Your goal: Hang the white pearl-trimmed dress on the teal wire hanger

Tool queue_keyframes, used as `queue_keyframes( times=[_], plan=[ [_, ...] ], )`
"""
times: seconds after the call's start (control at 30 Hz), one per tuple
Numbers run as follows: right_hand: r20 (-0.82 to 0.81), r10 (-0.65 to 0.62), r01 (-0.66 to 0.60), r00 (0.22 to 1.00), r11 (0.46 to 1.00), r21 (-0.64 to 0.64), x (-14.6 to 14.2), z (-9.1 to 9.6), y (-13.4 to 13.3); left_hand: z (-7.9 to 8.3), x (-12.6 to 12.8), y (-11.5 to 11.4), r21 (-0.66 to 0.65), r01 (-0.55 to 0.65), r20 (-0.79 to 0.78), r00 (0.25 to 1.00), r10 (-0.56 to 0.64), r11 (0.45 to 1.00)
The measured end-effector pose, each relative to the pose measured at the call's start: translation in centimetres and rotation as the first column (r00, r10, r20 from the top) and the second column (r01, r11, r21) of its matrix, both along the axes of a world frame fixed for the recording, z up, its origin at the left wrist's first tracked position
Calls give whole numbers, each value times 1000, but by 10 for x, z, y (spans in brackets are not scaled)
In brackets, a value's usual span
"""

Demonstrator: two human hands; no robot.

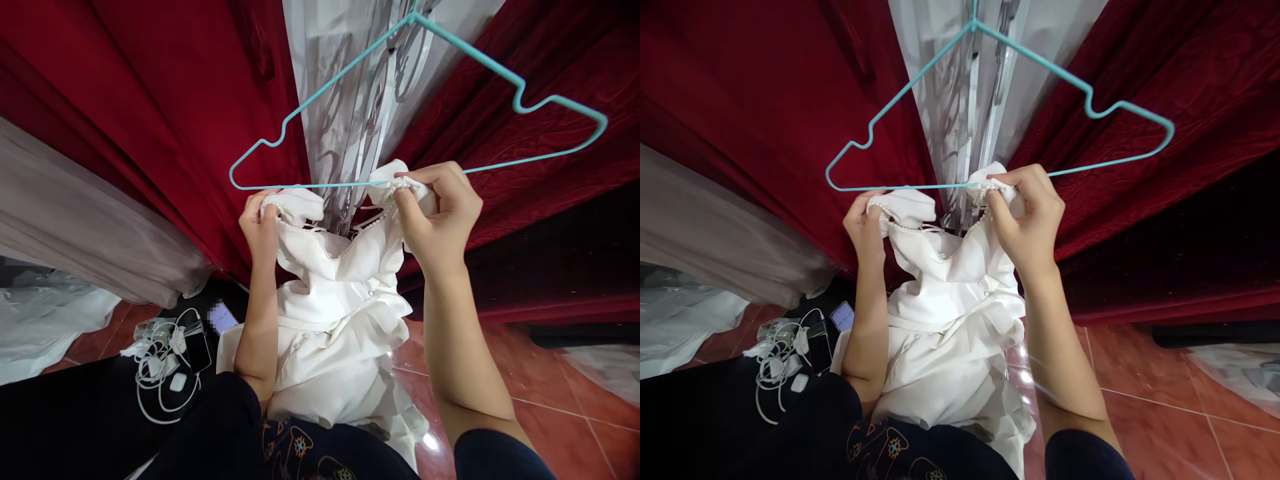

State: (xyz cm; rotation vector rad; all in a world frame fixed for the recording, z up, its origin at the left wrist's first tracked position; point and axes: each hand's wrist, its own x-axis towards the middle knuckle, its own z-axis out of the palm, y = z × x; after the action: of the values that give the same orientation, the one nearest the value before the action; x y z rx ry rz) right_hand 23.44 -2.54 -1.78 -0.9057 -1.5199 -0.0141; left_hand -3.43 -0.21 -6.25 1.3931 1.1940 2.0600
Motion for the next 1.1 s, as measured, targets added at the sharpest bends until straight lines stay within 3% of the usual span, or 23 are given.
queue_keyframes(
  times=[0.1,0.17,0.23,0.37,0.43,0.5,0.6,0.73,0.8,0.83,0.93,1.03,1.1],
  plan=[
    [-14,7,-7,1000,1000,14,-1,0,2,3,-39,19,69,-178,29,984,176,982],
    [-22,3,-2,1000,1000,16,-3,-2,7,22,-61,32,153,-246,28,969,245,957],
    [-23,8,-8,1000,1000,14,-4,-4,11,52,-73,42,255,-280,-21,955,295,925],
    [-16,2,-2,1000,1000,15,-9,-7,12,117,-67,51,336,-168,-239,936,256,927],
    [-19,-5,5,1000,1000,6,-13,-7,10,137,-55,54,336,-76,-372,905,206,939],
    [-28,4,-4,1000,1000,-2,-15,-6,8,147,-41,56,301,53,-481,870,104,952],
    [-53,1,-1,999,1000,-1,-15,-6,8,145,-21,52,319,193,-525,851,4,928],
    [-53,-8,8,999,1000,-7,-9,-9,11,125,17,29,540,296,-539,841,54,788],
    [-51,-11,10,999,1000,-6,-8,-9,12,110,41,15,470,446,-629,775,-65,762],
    [-52,-15,15,999,1000,2,-8,-9,11,102,52,8,329,459,-658,739,-148,826],
    [-34,-9,10,999,999,34,-12,-6,9,81,78,-4,44,405,-698,666,-262,913],
    [18,-27,25,999,996,85,-9,-5,7,72,87,-7,20,322,-705,676,-215,947],
    [-16,-127,128,992,974,186,4,-9,10,72,85,-6,24,314,-688,694,-212,949]
  ],
)
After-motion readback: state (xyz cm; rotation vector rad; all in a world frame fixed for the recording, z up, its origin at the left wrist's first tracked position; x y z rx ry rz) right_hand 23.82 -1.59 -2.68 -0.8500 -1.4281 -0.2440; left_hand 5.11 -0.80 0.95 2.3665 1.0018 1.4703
